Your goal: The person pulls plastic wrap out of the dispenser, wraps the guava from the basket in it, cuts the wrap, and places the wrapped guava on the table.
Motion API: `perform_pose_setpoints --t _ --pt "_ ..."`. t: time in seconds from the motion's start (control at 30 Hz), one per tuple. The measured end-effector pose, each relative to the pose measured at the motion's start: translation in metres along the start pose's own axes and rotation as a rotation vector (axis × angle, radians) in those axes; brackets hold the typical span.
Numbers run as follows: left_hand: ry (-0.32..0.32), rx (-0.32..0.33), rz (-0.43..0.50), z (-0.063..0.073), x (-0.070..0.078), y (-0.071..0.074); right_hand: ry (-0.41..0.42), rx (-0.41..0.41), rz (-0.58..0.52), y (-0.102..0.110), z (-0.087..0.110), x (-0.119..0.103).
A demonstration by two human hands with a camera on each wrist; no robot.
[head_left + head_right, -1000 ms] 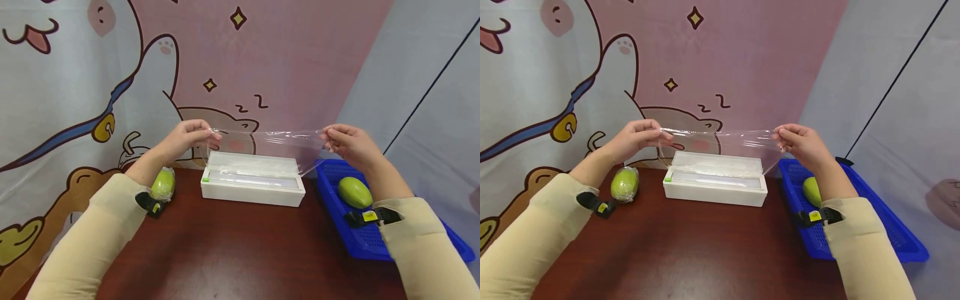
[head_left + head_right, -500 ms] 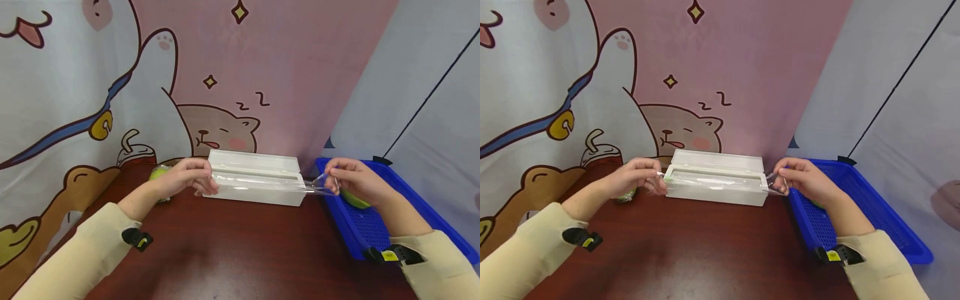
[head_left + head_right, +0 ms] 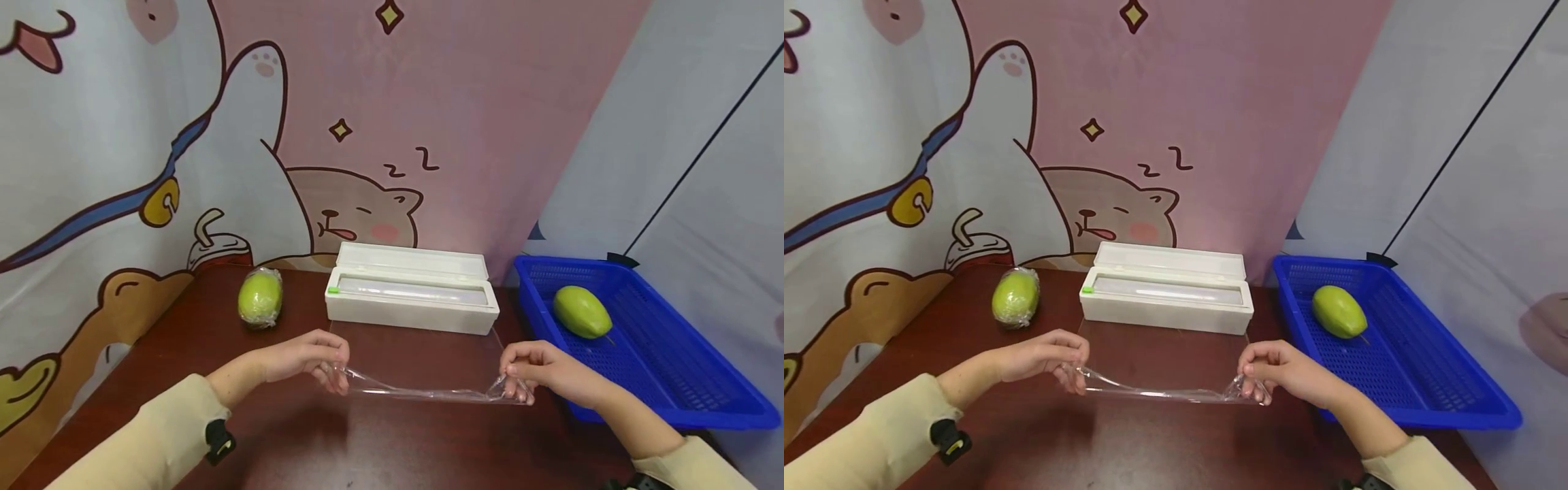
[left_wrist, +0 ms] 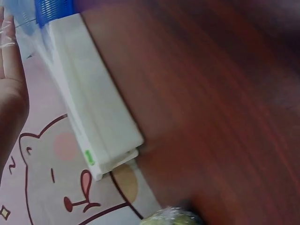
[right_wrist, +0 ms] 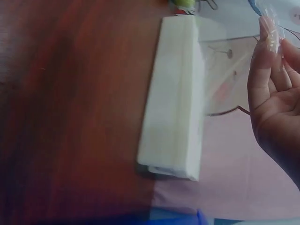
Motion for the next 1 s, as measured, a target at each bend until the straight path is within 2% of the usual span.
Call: perform_pose_setpoints --t 0.17,0.3,0.4,0.53,0.63,0.8,0.93,1.0 --pt "0.065 0.000 -0.006 0.001 -0.017 -0.002 0.037 -0.024 0.031 -0.013 0.000 0.014" --pt "0.128 0.022 -0.044 0.001 -0.031 -0.004 0.028 -0.042 0.087 -0.024 0.002 0.028" --pt "0.153 0.015 -0.092 0.002 -0.040 -0.007 0.001 -0.038 0.137 -0.031 0.005 0.040" --pt "0.161 -0.028 -0.142 0.003 -0.050 -0.011 -0.047 -0.030 0.212 -0.039 0.010 0.053" --pt "0.147 -0.088 -0.181 0.004 -0.055 -0.013 -0.041 -0.052 0.268 -0.043 0.014 0.059" --pt "0.108 -0.186 -0.277 0.005 -0.059 -0.017 0.013 -0.098 0.383 -0.049 0.024 0.066" --pt "0.099 -0.217 -0.382 0.007 -0.059 -0.019 0.094 -0.106 0.533 -0.056 0.032 0.070" --pt "0.104 -0.220 -0.424 0.008 -0.059 -0.020 0.146 -0.085 0.620 -0.059 0.033 0.071"
Point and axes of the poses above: each hand's wrist, its own z-axis away from the middle knuckle, its own y-axis out of the back of the hand, x = y × z, the point moved 2 cm from there along -z, towards the middle knuckle, and after that the axes turned 5 degrees about z, right-handed, at the moved point
